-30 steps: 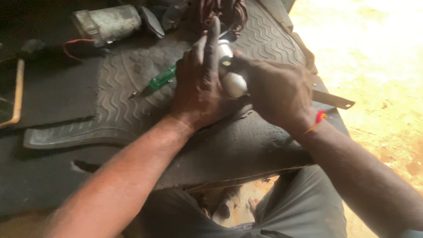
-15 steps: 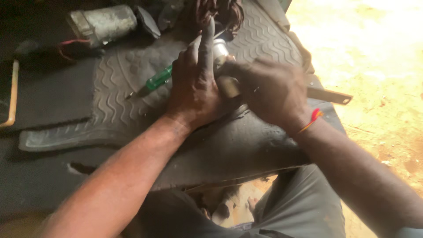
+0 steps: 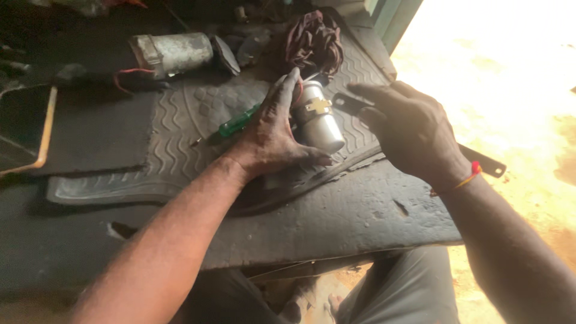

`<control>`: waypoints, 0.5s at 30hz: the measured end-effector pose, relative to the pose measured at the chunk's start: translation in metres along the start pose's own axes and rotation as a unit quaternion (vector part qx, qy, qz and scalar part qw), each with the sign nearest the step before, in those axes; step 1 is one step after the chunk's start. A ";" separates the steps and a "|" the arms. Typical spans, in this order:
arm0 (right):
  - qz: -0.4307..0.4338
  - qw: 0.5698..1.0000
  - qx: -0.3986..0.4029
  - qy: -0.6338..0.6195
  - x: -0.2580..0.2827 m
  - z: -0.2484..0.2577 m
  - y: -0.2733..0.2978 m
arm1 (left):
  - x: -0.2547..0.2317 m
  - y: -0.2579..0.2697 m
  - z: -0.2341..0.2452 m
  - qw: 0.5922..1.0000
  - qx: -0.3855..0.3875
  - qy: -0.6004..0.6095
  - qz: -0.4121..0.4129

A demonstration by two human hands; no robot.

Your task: The person is repairing a cylindrical electrical component, likely a starter motor, on a workbench. They use a screwdriver to adjust internal parts and connect wires to the terminals.

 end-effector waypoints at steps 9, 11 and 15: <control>0.044 0.986 0.126 0.097 0.004 0.005 -0.034 | -0.010 0.000 0.008 0.998 0.028 -0.027 0.054; 0.047 0.984 0.149 0.081 0.006 0.002 -0.044 | -0.011 0.000 0.009 0.998 0.018 -0.047 0.037; 0.032 0.974 0.205 0.096 0.002 0.006 -0.057 | -0.013 0.003 0.010 0.999 0.023 0.022 0.039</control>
Point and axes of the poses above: each hand's wrist, its own y-axis away from the middle knuckle, its own z-axis out of the back of the hand, x = y × z, the point moved 1 cm from there along -y, towards the middle knuckle
